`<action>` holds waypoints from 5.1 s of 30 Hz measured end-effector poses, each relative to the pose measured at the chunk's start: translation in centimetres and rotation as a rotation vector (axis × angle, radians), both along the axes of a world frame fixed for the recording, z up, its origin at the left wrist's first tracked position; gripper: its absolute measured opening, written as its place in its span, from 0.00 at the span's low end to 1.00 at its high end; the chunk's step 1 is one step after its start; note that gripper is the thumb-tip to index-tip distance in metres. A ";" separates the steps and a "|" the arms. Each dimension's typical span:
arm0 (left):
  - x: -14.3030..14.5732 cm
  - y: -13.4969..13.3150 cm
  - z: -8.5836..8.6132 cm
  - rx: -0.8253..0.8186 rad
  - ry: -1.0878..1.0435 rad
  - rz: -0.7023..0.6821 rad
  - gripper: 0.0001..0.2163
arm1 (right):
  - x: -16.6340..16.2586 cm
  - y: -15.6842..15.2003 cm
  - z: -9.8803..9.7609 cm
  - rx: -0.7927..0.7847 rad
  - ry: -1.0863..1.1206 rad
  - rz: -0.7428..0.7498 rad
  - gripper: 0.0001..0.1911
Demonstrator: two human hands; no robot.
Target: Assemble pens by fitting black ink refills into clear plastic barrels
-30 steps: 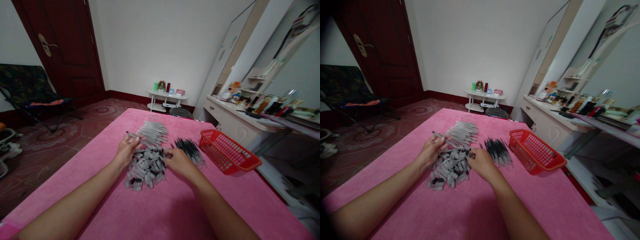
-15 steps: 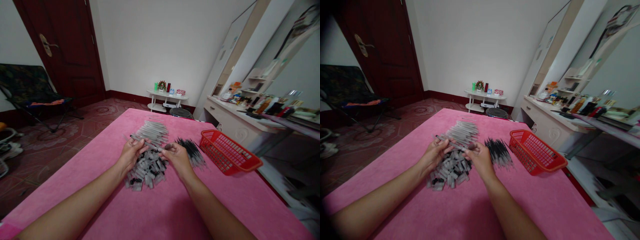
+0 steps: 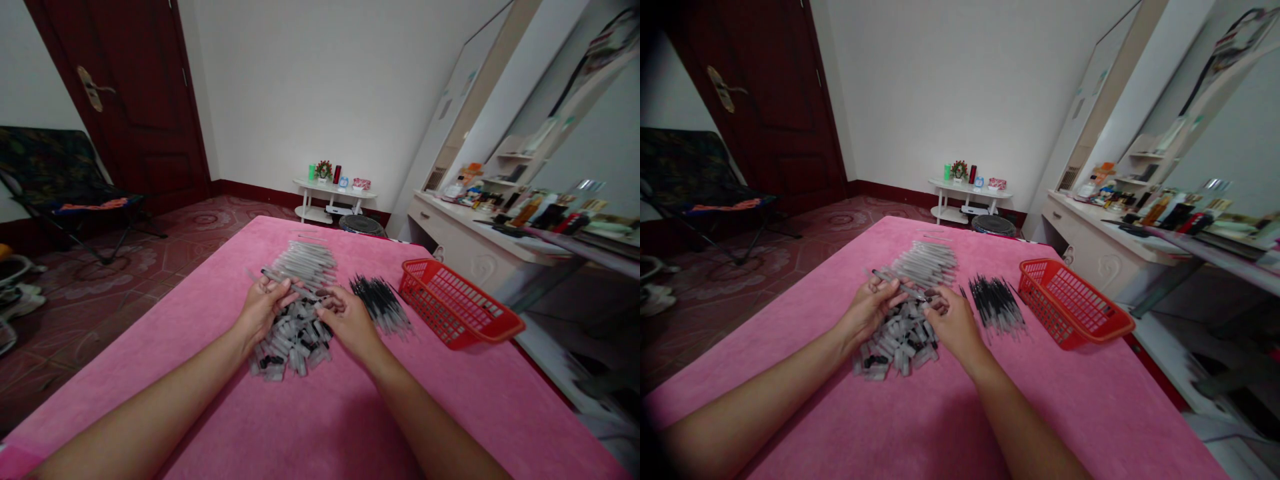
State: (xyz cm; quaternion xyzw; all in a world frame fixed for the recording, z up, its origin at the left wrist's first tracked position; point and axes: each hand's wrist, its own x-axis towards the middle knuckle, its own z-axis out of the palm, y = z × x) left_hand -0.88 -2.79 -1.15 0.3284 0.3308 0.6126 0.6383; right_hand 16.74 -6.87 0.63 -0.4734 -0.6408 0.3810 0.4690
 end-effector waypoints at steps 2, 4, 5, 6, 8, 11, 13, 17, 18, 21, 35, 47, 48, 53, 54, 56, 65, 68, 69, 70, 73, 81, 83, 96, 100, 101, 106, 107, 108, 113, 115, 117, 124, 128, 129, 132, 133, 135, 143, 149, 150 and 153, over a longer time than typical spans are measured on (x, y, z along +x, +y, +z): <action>0.0 0.0 0.0 0.000 0.003 0.007 0.12 | 0.1 0.1 -0.1 -0.020 0.003 -0.012 0.16; -0.1 0.1 0.0 0.001 0.002 0.021 0.12 | 0.2 0.2 -0.1 -0.053 0.081 -0.057 0.14; -0.1 0.1 0.0 0.001 0.001 0.028 0.12 | 0.3 0.3 0.0 -0.074 0.141 -0.083 0.13; -0.1 0.2 0.0 -0.001 0.000 0.032 0.12 | 0.4 0.3 0.2 -0.093 0.204 -0.105 0.13; -0.2 0.2 -0.1 -0.005 -0.006 0.033 0.12 | 0.6 0.4 0.4 -0.119 0.313 -0.135 0.12; -0.1 0.2 -0.1 -0.009 -0.015 0.029 0.13 | 0.8 0.3 0.7 -0.131 0.382 -0.171 0.15; -0.1 0.2 0.0 -0.004 -0.020 0.030 0.13 | 0.8 0.3 0.6 -0.153 0.399 -0.194 0.17; -0.1 0.1 0.1 0.013 -0.025 0.037 0.15 | 0.6 0.1 0.3 -0.250 0.487 -0.161 0.19; -0.1 0.1 0.2 0.015 -0.026 0.038 0.15 | 0.5 0.1 0.3 -0.267 0.514 -0.140 0.19; 0.0 0.0 0.3 0.012 -0.029 0.042 0.15 | 0.2 0.0 0.2 -0.281 0.546 -0.100 0.18; -0.1 0.2 -0.2 0.003 -0.008 0.091 0.14 | -0.3 -0.1 0.4 -0.153 0.357 -0.142 0.13; 0.5 -0.7 0.4 -0.045 0.019 0.008 0.16 | -0.5 -0.2 -0.5 0.038 0.095 -0.153 0.04; 0.5 -0.8 0.4 -0.052 0.017 0.005 0.16 | -0.4 -0.3 -0.6 0.107 0.005 -0.164 0.04; 0.9 -1.2 0.4 -0.069 0.003 0.018 0.14 | 0.2 -0.5 -0.5 0.344 -0.360 -0.192 0.05; 1.0 -1.2 0.4 -0.066 0.000 0.016 0.14 | 0.3 -0.6 -0.3 0.357 -0.377 -0.190 0.04; 1.1 -1.4 0.4 -0.054 -0.003 0.009 0.15 | 0.4 -0.6 -0.1 0.353 -0.375 -0.186 0.04; 1.3 -2.4 0.5 0.007 0.013 0.001 0.19 | -0.3 -1.0 0.3 -0.051 0.037 -0.147 0.02; 1.3 -2.8 0.8 0.049 0.047 -0.030 0.19 | -0.1 -1.0 1.0 -0.183 0.160 -0.103 0.07; 1.2 -2.9 0.9 0.070 0.067 -0.040 0.19 | 0.0 -0.9 1.2 -0.228 0.186 -0.079 0.09; 1.3 -3.0 1.1 0.091 0.088 -0.050 0.19 | 0.2 -0.9 1.4 -0.276 0.203 -0.047 0.10; 1.4 -3.1 1.2 0.131 0.131 -0.066 0.18 | 0.7 -0.6 1.5 -0.374 0.198 0.052 0.12; 1.9 -2.4 0.7 0.299 0.336 -0.113 0.11 | 0.1 -0.5 0.7 -0.117 -0.077 0.081 0.06; 1.0 -1.5 0.7 0.322 0.417 -0.077 0.13 | 1.0 -0.1 1.5 -0.073 -0.136 0.062 0.08; -9.3 6.3 -3.5 0.619 1.445 0.189 0.14 | 18.9 0.2 7.1 -0.210 -1.009 -1.062 0.22; -9.5 6.5 -3.4 0.712 1.530 0.109 0.14 | 19.0 0.1 6.8 -0.199 -0.998 -1.070 0.22; -9.5 6.4 -3.4 0.724 1.540 0.108 0.14 | 18.6 0.3 6.8 -0.145 -0.975 -1.053 0.21; -9.7 6.3 -3.3 0.710 1.602 0.149 0.12 | 14.6 1.6 5.7 0.086 -0.813 -0.702 0.15; -9.7 6.2 -3.2 0.694 1.605 0.172 0.12 | 13.6 1.8 5.2 0.082 -0.807 -0.632 0.13; -9.7 6.0 -3.1 0.679 1.599 0.204 0.12 | 12.4 1.9 4.7 0.064 -0.817 -0.570 0.12; -8.6 5.0 -2.5 0.660 1.457 0.330 0.11 | 7.5 1.6 2.2 -0.115 -1.080 -0.386 0.08; -7.8 4.6 -2.5 0.674 1.419 0.317 0.12 | 6.4 1.3 1.6 -0.179 -1.184 -0.383 0.10; -7.0 4.3 -2.7 0.698 1.409 0.286 0.12 | 6.0 1.1 1.1 -0.199 -1.255 -0.383 0.11; -6.0 3.6 -2.7 0.790 1.441 0.160 0.19 | 6.4 1.2 1.3 -0.169 -1.288 -0.401 0.12; -6.0 3.4 -2.6 0.811 1.413 0.179 0.21 | 6.2 0.9 2.7 -0.080 -1.164 -0.358 0.10; -5.9 3.4 -2.6 0.819 1.406 0.185 0.21 | 6.1 0.7 3.0 -0.068 -1.135 -0.327 0.09; -5.8 3.4 -2.7 0.848 1.392 0.185 0.21 | 5.5 0.4 3.7 -0.054 -1.098 -0.273 0.09; -5.7 3.4 -2.8 0.856 1.391 0.181 0.20 | 5.4 0.3 3.8 -0.051 -1.101 -0.275 0.08; -5.6 3.4 -2.9 0.862 1.398 0.173 0.20 | 5.1 0.1 4.0 -0.041 -1.122 -0.313 0.09; -5.6 3.4 -2.9 0.874 1.427 0.170 0.16 | 4.8 -0.3 4.5 0.033 -1.087 -0.480 0.11; -5.5 3.1 -2.7 0.893 1.412 0.176 0.17 | 4.3 -0.4 4.4 0.082 -0.873 -0.168 0.07; -5.5 3.1 -2.7 0.901 1.408 0.178 0.16 | 4.2 -0.4 4.4 0.084 -0.865 -0.164 0.06; -5.4 3.1 -2.7 0.929 1.404 0.177 0.17 | 4.0 -0.5 4.5 0.087 -0.869 -0.178 0.06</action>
